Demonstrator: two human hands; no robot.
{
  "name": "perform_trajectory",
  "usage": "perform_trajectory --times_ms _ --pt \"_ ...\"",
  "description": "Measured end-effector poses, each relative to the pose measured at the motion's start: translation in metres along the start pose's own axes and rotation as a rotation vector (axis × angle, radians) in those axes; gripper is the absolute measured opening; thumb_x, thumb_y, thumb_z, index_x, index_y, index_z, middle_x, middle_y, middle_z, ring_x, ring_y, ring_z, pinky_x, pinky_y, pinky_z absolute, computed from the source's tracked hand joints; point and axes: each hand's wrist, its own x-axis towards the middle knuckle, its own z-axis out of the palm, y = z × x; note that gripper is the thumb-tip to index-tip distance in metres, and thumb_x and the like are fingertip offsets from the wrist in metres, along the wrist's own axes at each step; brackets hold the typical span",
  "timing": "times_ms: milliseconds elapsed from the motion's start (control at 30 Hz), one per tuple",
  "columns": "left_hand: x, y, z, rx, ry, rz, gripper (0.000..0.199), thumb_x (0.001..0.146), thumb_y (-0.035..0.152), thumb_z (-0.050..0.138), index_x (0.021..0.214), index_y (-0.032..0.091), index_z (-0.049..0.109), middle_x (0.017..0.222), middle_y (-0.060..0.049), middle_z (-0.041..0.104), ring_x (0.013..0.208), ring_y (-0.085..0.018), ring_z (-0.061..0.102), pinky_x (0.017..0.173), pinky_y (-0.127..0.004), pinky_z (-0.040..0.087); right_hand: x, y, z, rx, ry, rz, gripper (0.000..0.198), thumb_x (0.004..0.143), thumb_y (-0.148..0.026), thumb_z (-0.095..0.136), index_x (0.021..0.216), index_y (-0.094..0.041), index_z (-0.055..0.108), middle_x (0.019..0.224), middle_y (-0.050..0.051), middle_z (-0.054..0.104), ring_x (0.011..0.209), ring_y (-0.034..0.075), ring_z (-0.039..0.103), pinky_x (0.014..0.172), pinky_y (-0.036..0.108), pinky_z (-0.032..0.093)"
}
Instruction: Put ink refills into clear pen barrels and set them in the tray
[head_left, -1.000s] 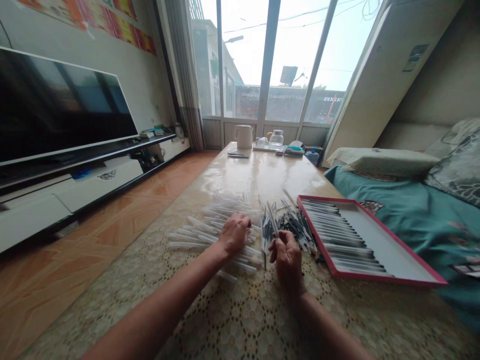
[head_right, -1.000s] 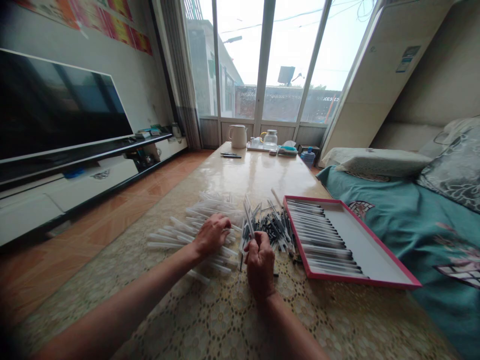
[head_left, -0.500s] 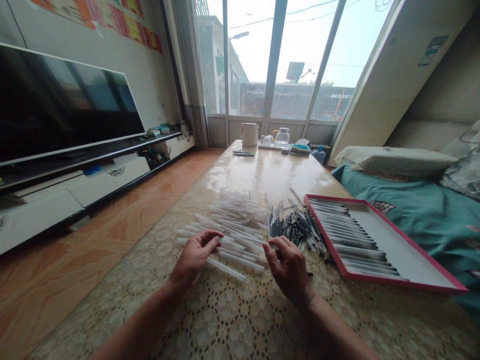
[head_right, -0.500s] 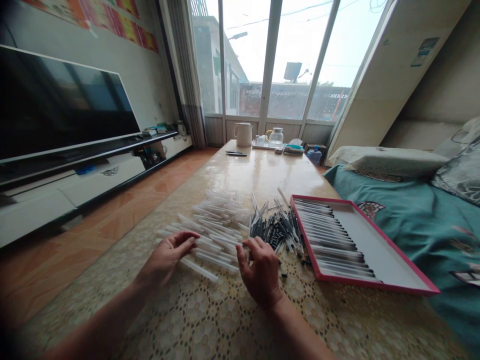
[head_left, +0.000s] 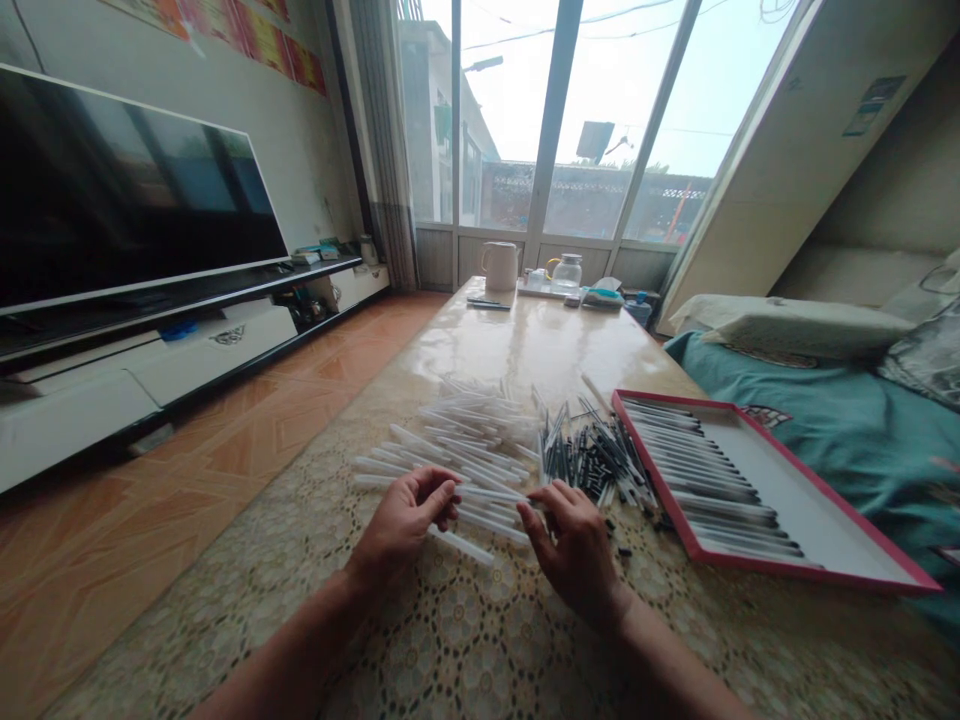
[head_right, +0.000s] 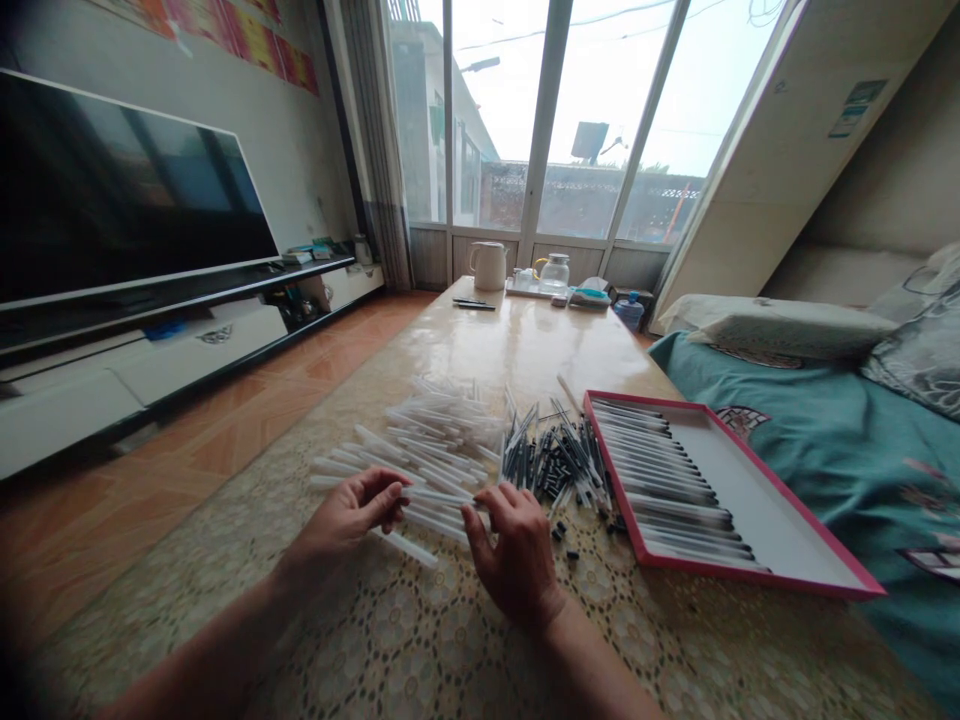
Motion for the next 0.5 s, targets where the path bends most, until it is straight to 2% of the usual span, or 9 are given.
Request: perform_trajectory --times_ms 167,267,400,500 --pt "-0.002 0.002 0.001 -0.002 0.012 -0.008 0.034 0.066 0.045 0.069 0.08 0.014 0.06 0.059 0.002 0.058 0.046 -0.008 0.049 0.043 -0.02 0.036 0.001 0.003 0.001 -0.078 -0.073 -0.132 0.019 0.092 -0.031 0.047 0.083 -0.02 0.06 0.071 0.002 0.06 0.066 0.015 0.054 0.066 0.026 0.034" --pt "-0.004 0.0 0.003 -0.081 0.028 -0.033 0.031 0.067 0.041 0.07 0.08 0.015 0.06 0.06 0.003 0.055 0.046 -0.006 0.046 0.042 -0.019 0.033 0.002 0.002 -0.001 -0.202 -0.112 -0.218 0.016 0.092 -0.029 0.048 0.084 -0.02 0.059 0.072 0.002 0.061 0.065 0.015 0.054 0.066 0.027 0.033" --pt "-0.006 -0.004 0.008 -0.212 -0.012 -0.098 0.029 0.066 0.036 0.073 0.08 0.015 0.06 0.058 0.005 0.052 0.044 -0.004 0.043 0.043 -0.016 0.03 0.003 -0.004 -0.006 -0.317 -0.137 -0.299 0.016 0.092 -0.024 0.046 0.083 -0.019 0.057 0.071 0.002 0.06 0.065 0.016 0.053 0.062 0.027 0.032" --pt "-0.007 -0.008 0.011 -0.225 -0.008 -0.105 0.03 0.067 0.039 0.072 0.081 0.015 0.06 0.058 0.004 0.054 0.043 -0.004 0.043 0.041 -0.017 0.03 0.004 -0.01 -0.01 -0.365 -0.134 -0.341 0.018 0.093 -0.023 0.043 0.081 -0.019 0.056 0.068 0.002 0.059 0.062 0.015 0.051 0.059 0.028 0.03"
